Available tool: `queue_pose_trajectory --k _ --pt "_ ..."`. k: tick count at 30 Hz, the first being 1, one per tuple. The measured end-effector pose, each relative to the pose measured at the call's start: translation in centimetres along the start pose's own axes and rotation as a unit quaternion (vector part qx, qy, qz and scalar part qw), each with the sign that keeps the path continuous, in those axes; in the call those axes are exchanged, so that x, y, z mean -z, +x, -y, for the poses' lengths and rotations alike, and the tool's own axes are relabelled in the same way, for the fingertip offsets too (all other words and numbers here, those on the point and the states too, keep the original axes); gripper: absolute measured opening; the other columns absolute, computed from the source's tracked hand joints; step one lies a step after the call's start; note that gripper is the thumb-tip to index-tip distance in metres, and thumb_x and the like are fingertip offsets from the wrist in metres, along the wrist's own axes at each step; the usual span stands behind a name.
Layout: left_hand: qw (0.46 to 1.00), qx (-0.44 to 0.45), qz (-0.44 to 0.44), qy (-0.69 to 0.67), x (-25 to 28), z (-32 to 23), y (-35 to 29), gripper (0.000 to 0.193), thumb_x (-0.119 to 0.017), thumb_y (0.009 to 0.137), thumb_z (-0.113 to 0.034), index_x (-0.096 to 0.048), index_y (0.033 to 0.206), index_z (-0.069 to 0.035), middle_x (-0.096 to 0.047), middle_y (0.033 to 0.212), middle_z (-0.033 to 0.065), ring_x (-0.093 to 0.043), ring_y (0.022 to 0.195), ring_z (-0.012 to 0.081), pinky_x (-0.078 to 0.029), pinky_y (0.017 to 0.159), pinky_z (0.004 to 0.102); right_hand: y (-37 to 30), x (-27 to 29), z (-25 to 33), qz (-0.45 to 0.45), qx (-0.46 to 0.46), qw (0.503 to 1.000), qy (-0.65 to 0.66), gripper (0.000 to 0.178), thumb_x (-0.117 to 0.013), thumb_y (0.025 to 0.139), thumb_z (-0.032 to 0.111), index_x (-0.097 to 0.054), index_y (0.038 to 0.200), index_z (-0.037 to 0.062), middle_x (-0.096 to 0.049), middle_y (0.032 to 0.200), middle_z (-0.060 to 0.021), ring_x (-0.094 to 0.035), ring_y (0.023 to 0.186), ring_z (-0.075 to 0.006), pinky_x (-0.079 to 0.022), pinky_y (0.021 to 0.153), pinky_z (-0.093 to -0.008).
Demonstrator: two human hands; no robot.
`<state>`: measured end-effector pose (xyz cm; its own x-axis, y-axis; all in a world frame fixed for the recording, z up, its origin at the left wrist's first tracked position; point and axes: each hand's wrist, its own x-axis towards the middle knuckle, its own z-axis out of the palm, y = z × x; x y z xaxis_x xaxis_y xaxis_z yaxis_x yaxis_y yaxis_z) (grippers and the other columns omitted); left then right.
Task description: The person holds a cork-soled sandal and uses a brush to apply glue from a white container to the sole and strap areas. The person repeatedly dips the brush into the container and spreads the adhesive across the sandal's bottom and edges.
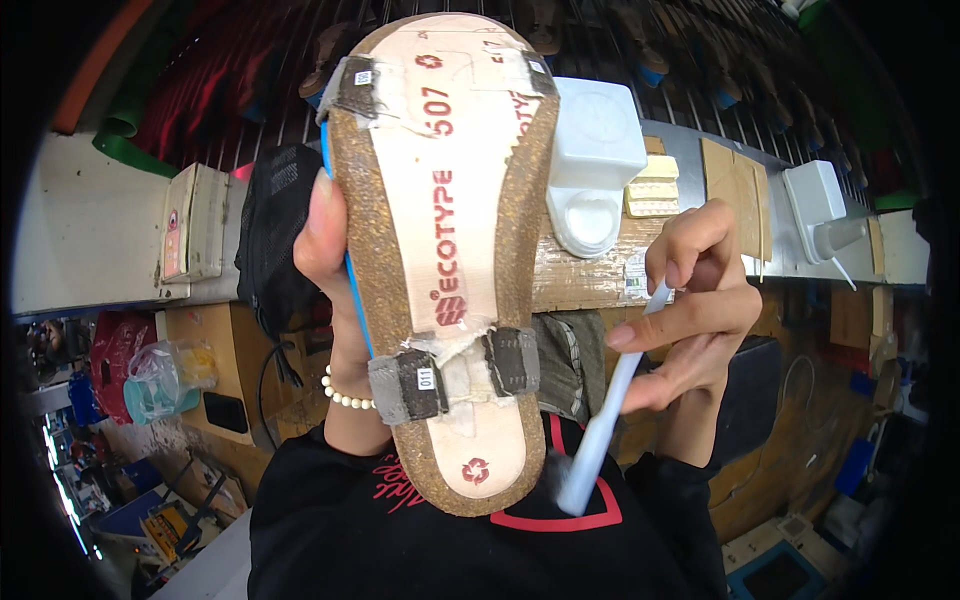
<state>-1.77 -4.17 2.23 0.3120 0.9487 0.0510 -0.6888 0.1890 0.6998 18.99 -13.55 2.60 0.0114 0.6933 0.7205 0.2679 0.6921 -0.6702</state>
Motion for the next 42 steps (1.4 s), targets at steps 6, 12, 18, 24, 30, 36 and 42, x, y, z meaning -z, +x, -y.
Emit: queue_pose_trajectory --k 6,12,18,24,30,36,42 --pt "0.992 0.005 0.124 -0.004 1.4 -0.4 1.2 0.070 -0.034 0.095 -0.065 -0.050 0.126 -0.004 -0.062 0.116 0.0092 -0.062 0.102 0.0135 -0.054 0.083 0.0292 -0.5 0.3 -1.2 0.013 -0.069 0.997 -0.019 0.045 -0.094 0.039 0.030 -0.081 0.080 0.0162 -0.042 0.087 0.0005 -0.045 0.082 -0.0153 -0.031 0.063 -0.0256" --pt "0.984 -0.171 -0.009 0.041 2.3 -3.8 1.8 0.063 -0.047 0.097 -0.055 -0.040 0.142 -0.012 -0.045 0.142 0.0071 -0.046 0.127 0.0202 -0.039 0.106 0.0405 -4.0 4.1 -1.4 -0.085 -0.161 0.946 -0.269 0.033 -0.090 0.053 0.022 -0.080 0.082 0.0102 -0.044 0.085 -0.0013 -0.045 0.076 -0.0143 -0.031 0.061 -0.0251" --pt "0.888 -0.433 0.054 0.146 1.2 -6.2 4.8 0.080 -0.071 0.082 -0.049 -0.038 0.148 -0.017 -0.036 0.153 0.0040 -0.032 0.142 0.0288 -0.023 0.117 0.0578 -6.4 4.2 -4.9 0.015 -0.198 0.782 -0.590 0.027 -0.087 0.066 0.030 -0.076 0.081 0.0094 -0.052 0.090 -0.0018 -0.046 0.070 -0.0166 -0.033 0.072 -0.0336" --pt "0.929 -0.325 0.170 0.050 0.9 -6.0 6.2 0.084 -0.075 0.079 -0.042 -0.036 0.146 -0.009 -0.038 0.150 0.0145 -0.035 0.139 0.0399 -0.032 0.114 0.0629 -7.3 3.9 -5.8 0.024 -0.172 0.782 -0.599 0.026 -0.086 0.066 0.031 -0.075 0.078 0.0106 -0.051 0.089 -0.0029 -0.048 0.070 -0.0170 -0.034 0.069 -0.0345" --pt "0.844 -0.439 0.007 0.307 2.4 -3.6 6.1 0.069 -0.070 0.090 -0.023 -0.034 0.146 -0.009 -0.040 0.146 0.0200 -0.042 0.135 0.0372 -0.043 0.107 0.0600 -9.4 2.3 -4.8 -0.159 -0.295 0.824 -0.457 0.021 -0.085 0.073 0.024 -0.075 0.078 0.0056 -0.048 0.079 -0.0044 -0.045 0.060 -0.0164 -0.034 0.051 -0.0311" --pt "0.708 -0.598 0.018 0.375 -0.2 1.4 6.4 0.029 -0.056 0.096 -0.019 -0.045 0.122 -0.011 -0.033 0.148 0.0262 -0.044 0.133 0.0379 -0.047 0.107 0.0440 -4.4 1.7 -0.8 -0.237 -0.229 0.901 -0.283 0.012 -0.079 0.078 0.013 -0.077 0.085 0.0038 -0.045 0.082 -0.0012 -0.041 0.061 -0.0080 -0.030 0.051 -0.0219" --pt "0.975 -0.192 0.084 0.073 -2.7 -1.3 3.5 0.092 -0.061 0.073 -0.023 -0.021 0.152 0.003 -0.038 0.148 0.0269 -0.043 0.135 0.0312 -0.034 0.114 0.0425 1.5 -0.1 4.5 -0.175 -0.030 0.935 -0.305 0.043 -0.091 0.055 0.036 -0.079 0.089 0.0115 -0.038 0.085 0.0008 -0.042 0.073 -0.0116 -0.032 0.060 -0.0242"
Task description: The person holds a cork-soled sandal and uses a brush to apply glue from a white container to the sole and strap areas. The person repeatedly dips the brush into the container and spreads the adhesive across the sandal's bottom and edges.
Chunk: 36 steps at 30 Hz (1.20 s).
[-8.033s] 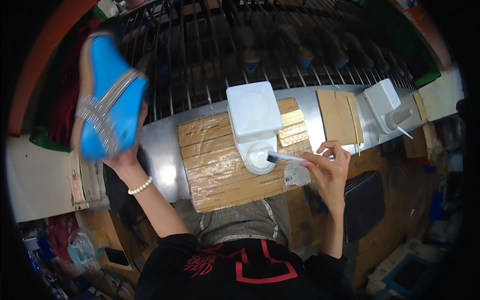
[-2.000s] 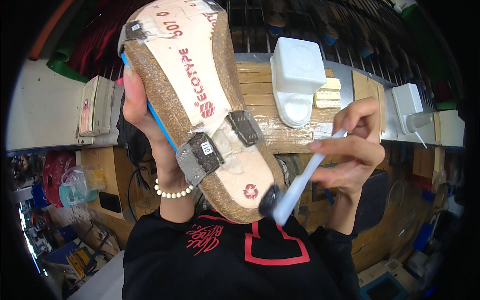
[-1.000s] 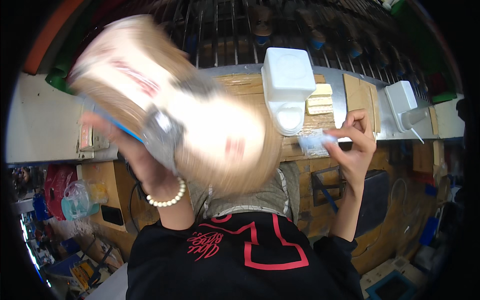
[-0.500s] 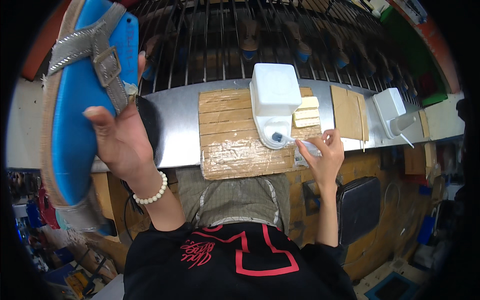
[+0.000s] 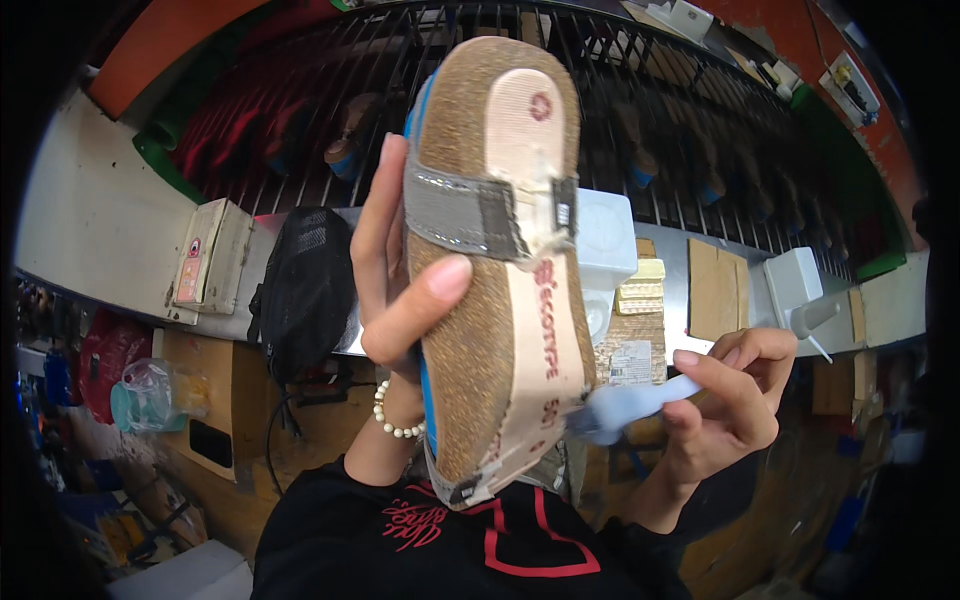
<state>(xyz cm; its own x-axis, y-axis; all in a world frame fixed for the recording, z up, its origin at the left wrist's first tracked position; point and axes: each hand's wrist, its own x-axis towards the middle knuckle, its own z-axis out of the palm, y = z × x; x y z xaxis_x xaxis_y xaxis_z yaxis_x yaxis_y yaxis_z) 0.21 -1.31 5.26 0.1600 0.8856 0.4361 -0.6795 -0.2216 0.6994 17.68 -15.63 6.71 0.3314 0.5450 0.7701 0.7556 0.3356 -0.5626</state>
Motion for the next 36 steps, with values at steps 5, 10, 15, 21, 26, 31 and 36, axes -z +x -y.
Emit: queue_pose_trajectory --k 5,10,15,21,26,31,36 --pt "1.000 -0.003 0.018 -0.008 -1.7 -0.9 -1.1 0.096 -0.065 0.071 -0.024 -0.022 0.152 0.002 -0.034 0.150 0.0264 -0.038 0.138 0.0327 -0.029 0.116 0.0447 1.8 -1.6 1.2 -0.023 0.035 0.996 -0.084 0.049 -0.093 0.046 0.036 -0.080 0.089 0.0153 -0.039 0.085 0.0013 -0.041 0.076 -0.0144 -0.031 0.062 -0.0268" --pt "0.994 -0.041 0.088 0.055 -0.1 -1.0 -2.3 0.092 -0.070 0.074 -0.020 -0.024 0.151 0.004 -0.026 0.156 0.0255 -0.017 0.148 0.0343 -0.012 0.121 0.0459 3.3 -1.6 1.6 -0.054 0.076 0.987 -0.133 0.050 -0.092 0.045 0.033 -0.079 0.090 0.0166 -0.038 0.083 0.0012 -0.040 0.076 -0.0155 -0.032 0.063 -0.0271" --pt "0.975 -0.087 0.162 0.126 0.4 -1.3 -3.2 0.089 -0.071 0.074 -0.015 -0.026 0.148 0.006 -0.026 0.155 0.0261 -0.010 0.150 0.0368 -0.011 0.121 0.0475 4.7 -0.5 1.9 -0.022 0.153 0.972 -0.176 0.042 -0.083 0.071 0.036 -0.074 0.095 0.0026 -0.041 0.089 -0.0038 -0.041 0.076 -0.0158 -0.035 0.068 -0.0286" --pt "0.989 -0.033 0.030 0.138 -1.5 -1.2 -4.3 0.101 -0.059 0.064 -0.033 -0.020 0.155 -0.008 -0.033 0.152 0.0230 -0.044 0.133 0.0386 -0.038 0.112 0.0538 5.8 0.0 0.3 -0.002 0.201 0.975 -0.097 0.047 -0.080 0.077 0.043 -0.072 0.095 0.0000 -0.041 0.095 -0.0063 -0.042 0.077 -0.0156 -0.034 0.066 -0.0273" --pt "0.979 -0.087 0.033 0.183 -1.4 -0.8 -3.5 0.101 -0.059 0.066 -0.033 -0.020 0.153 -0.003 -0.034 0.150 0.0265 -0.045 0.132 0.0395 -0.039 0.111 0.0544 5.3 -0.2 -0.9 0.047 0.194 0.979 -0.034 0.050 -0.084 0.065 0.047 -0.074 0.091 0.0055 -0.039 0.093 -0.0053 -0.041 0.075 -0.0168 -0.032 0.064 -0.0281" --pt "0.954 -0.149 0.098 0.241 -0.8 -0.8 -1.8 0.094 -0.057 0.072 -0.030 -0.019 0.151 0.005 -0.036 0.148 0.0285 -0.047 0.131 0.0397 -0.040 0.111 0.0515 4.8 -0.1 -1.6 0.057 0.185 0.981 0.000 0.049 -0.084 0.063 0.049 -0.075 0.088 0.0087 -0.038 0.091 -0.0044 -0.042 0.074 -0.0171 -0.032 0.063 -0.0276" --pt "0.988 -0.085 0.122 0.046 -0.7 -1.5 -0.9 0.083 -0.052 0.078 -0.024 -0.021 0.150 0.004 -0.036 0.146 0.0324 -0.048 0.130 0.0395 -0.044 0.107 0.0482 4.1 -0.5 -1.9 0.065 0.191 0.979 0.023 0.049 -0.084 0.062 0.051 -0.074 0.087 0.0094 -0.037 0.090 -0.0039 -0.043 0.074 -0.0169 -0.032 0.063 -0.0277"
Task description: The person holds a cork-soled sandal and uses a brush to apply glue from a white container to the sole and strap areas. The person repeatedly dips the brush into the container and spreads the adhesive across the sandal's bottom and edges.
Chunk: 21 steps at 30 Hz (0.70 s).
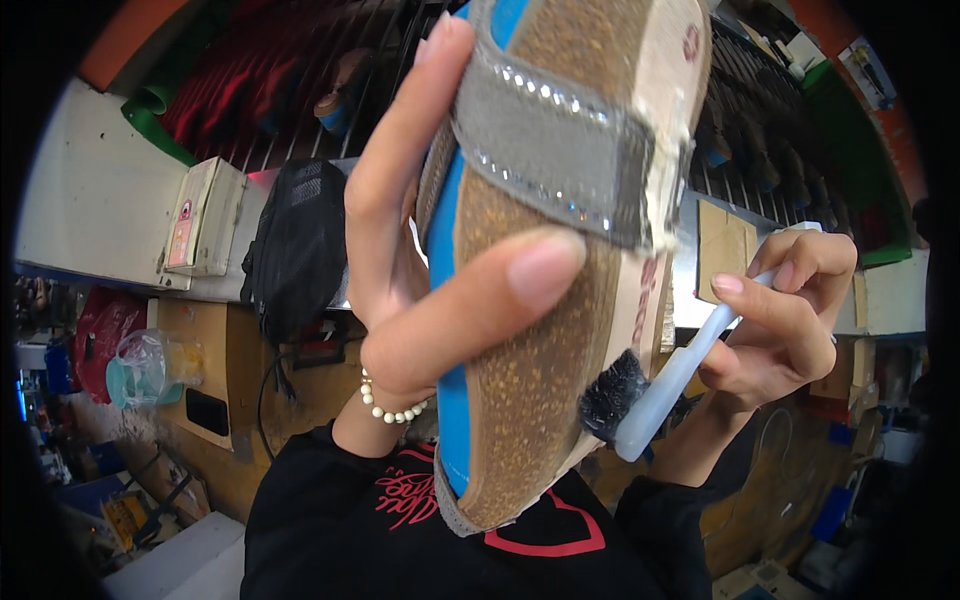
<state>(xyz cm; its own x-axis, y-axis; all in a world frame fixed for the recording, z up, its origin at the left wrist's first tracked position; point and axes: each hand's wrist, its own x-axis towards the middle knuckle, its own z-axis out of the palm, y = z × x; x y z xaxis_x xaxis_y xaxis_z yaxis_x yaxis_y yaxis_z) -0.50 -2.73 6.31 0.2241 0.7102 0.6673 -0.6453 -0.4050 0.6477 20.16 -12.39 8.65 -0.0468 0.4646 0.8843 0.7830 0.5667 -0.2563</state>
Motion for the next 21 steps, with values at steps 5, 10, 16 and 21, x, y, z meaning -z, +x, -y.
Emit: queue_pose_trajectory --k 5,10,16,21 --pt "0.981 -0.098 0.003 -0.165 0.1 1.1 2.4 0.064 -0.052 0.085 -0.020 -0.030 0.140 0.004 -0.038 0.141 0.0358 -0.052 0.126 0.0390 -0.050 0.101 0.0461 -0.8 -0.4 0.4 -0.017 -0.011 1.000 0.023 0.048 -0.084 0.062 0.051 -0.074 0.087 0.0108 -0.037 0.090 -0.0039 -0.043 0.072 -0.0167 -0.032 0.063 -0.0274" --pt "0.878 -0.377 0.005 0.295 0.8 3.8 3.5 0.046 -0.053 0.092 -0.015 -0.033 0.129 0.003 -0.040 0.136 0.0376 -0.058 0.117 0.0380 -0.055 0.095 0.0416 -0.9 -0.1 0.9 -0.017 0.028 0.999 -0.018 0.053 -0.081 0.063 0.057 -0.071 0.090 0.0131 -0.037 0.089 -0.0035 -0.043 0.070 -0.0161 -0.030 0.060 -0.0269" --pt "0.845 -0.371 -0.030 0.384 1.0 4.2 2.2 0.042 -0.055 0.093 -0.013 -0.035 0.126 0.003 -0.041 0.134 0.0378 -0.060 0.114 0.0373 -0.057 0.093 0.0403 -0.8 -0.2 1.4 -0.026 0.051 0.998 -0.004 0.042 -0.081 0.071 0.050 -0.070 0.088 0.0128 -0.037 0.089 -0.0040 -0.043 0.072 -0.0156 -0.030 0.059 -0.0267" --pt "0.836 -0.380 -0.037 0.394 1.0 4.4 2.2 0.038 -0.056 0.095 -0.010 -0.037 0.124 0.003 -0.042 0.133 0.0379 -0.062 0.111 0.0366 -0.058 0.091 0.0392 -0.7 -0.9 0.2 -0.014 -0.153 0.987 -0.035 0.037 -0.086 0.060 0.022 -0.076 0.093 0.0070 -0.039 0.091 -0.0029 -0.043 0.080 -0.0146 -0.036 0.068 -0.0273"
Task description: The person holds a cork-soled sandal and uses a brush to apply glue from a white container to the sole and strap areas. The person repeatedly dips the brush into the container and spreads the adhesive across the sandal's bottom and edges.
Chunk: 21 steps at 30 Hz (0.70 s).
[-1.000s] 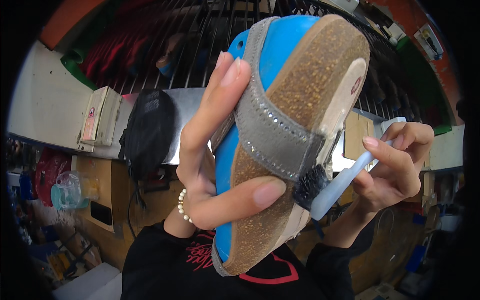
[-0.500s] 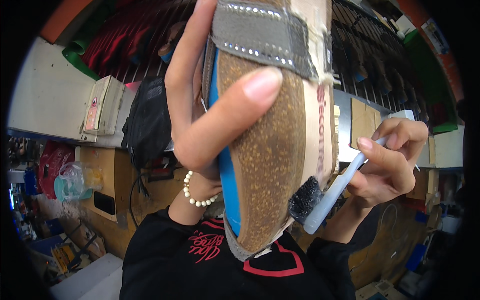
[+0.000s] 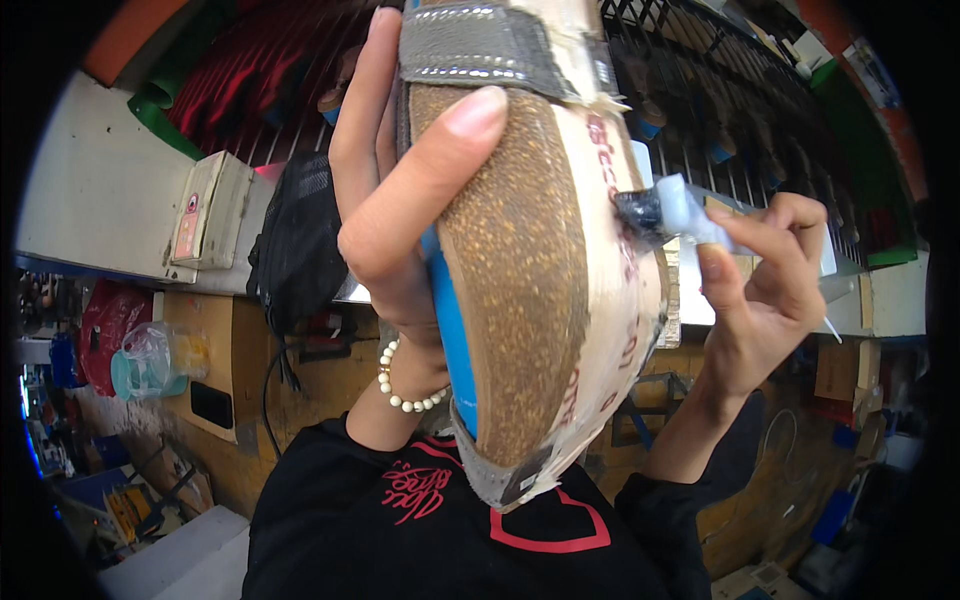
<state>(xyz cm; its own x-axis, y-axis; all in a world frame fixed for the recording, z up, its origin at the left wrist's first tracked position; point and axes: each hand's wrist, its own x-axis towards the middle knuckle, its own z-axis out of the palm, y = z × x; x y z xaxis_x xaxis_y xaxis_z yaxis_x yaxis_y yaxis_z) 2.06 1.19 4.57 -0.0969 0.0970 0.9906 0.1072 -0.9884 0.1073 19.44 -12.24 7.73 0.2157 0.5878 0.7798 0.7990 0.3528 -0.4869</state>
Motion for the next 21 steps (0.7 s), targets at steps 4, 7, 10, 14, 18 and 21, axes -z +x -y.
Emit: queue_pose_trajectory --k 4,7,10,14,18,21 --pt "0.995 0.088 -0.026 0.031 0.7 -0.1 -0.5 0.047 -0.071 0.085 -0.013 -0.047 0.124 -0.004 -0.045 0.135 0.0325 -0.056 0.120 0.0380 -0.050 0.100 0.0407 -1.7 -0.5 0.9 0.008 -0.005 0.997 0.076 0.039 -0.091 0.051 0.021 -0.079 0.086 0.0107 -0.037 0.088 0.0001 -0.042 0.077 -0.0131 -0.035 0.063 -0.0248" --pt "0.991 0.120 -0.013 0.053 1.2 0.0 -0.7 0.053 -0.079 0.079 -0.016 -0.052 0.124 -0.008 -0.050 0.134 0.0279 -0.052 0.126 0.0392 -0.046 0.104 0.0417 -3.0 -0.5 1.9 0.027 -0.022 0.987 0.159 0.044 -0.094 0.045 0.026 -0.079 0.084 0.0118 -0.036 0.091 0.0001 -0.042 0.074 -0.0108 -0.033 0.062 -0.0229" --pt "0.991 0.099 0.002 0.088 1.4 0.0 -0.5 0.053 -0.078 0.079 -0.016 -0.051 0.124 -0.006 -0.051 0.132 0.0265 -0.052 0.126 0.0382 -0.046 0.104 0.0408 -3.0 -0.4 2.4 0.018 -0.030 0.996 0.076 0.047 -0.095 0.043 0.030 -0.080 0.084 0.0128 -0.037 0.091 -0.0002 -0.043 0.075 -0.0106 -0.033 0.062 -0.0229" --pt "0.997 0.072 0.005 0.040 0.5 -0.5 -0.4 0.053 -0.073 0.085 -0.011 -0.042 0.127 -0.001 -0.042 0.137 0.0334 -0.055 0.123 0.0342 -0.049 0.103 0.0379 -2.0 -0.3 2.3 -0.001 -0.008 0.999 0.042 0.048 -0.095 0.044 0.033 -0.080 0.085 0.0145 -0.036 0.092 -0.0004 -0.042 0.075 -0.0108 -0.034 0.063 -0.0245" --pt "0.996 0.073 -0.010 0.044 -0.1 -0.5 -0.4 0.054 -0.074 0.086 -0.014 -0.041 0.127 -0.001 -0.042 0.136 0.0349 -0.055 0.122 0.0333 -0.050 0.102 0.0373 -1.5 -0.4 1.6 -0.027 0.032 0.999 0.029 0.050 -0.095 0.044 0.038 -0.080 0.087 0.0161 -0.035 0.094 -0.0010 -0.041 0.071 -0.0110 -0.034 0.062 -0.0242" --pt "0.994 0.065 0.028 0.078 0.7 0.0 -0.2 0.055 -0.074 0.085 -0.013 -0.041 0.128 -0.001 -0.042 0.136 0.0344 -0.057 0.120 0.0326 -0.051 0.101 0.0371 -2.0 -0.8 0.9 0.012 0.067 0.991 0.118 0.051 -0.093 0.045 0.043 -0.079 0.086 0.0154 -0.035 0.094 -0.0015 -0.042 0.070 -0.0114 -0.033 0.060 -0.0235"
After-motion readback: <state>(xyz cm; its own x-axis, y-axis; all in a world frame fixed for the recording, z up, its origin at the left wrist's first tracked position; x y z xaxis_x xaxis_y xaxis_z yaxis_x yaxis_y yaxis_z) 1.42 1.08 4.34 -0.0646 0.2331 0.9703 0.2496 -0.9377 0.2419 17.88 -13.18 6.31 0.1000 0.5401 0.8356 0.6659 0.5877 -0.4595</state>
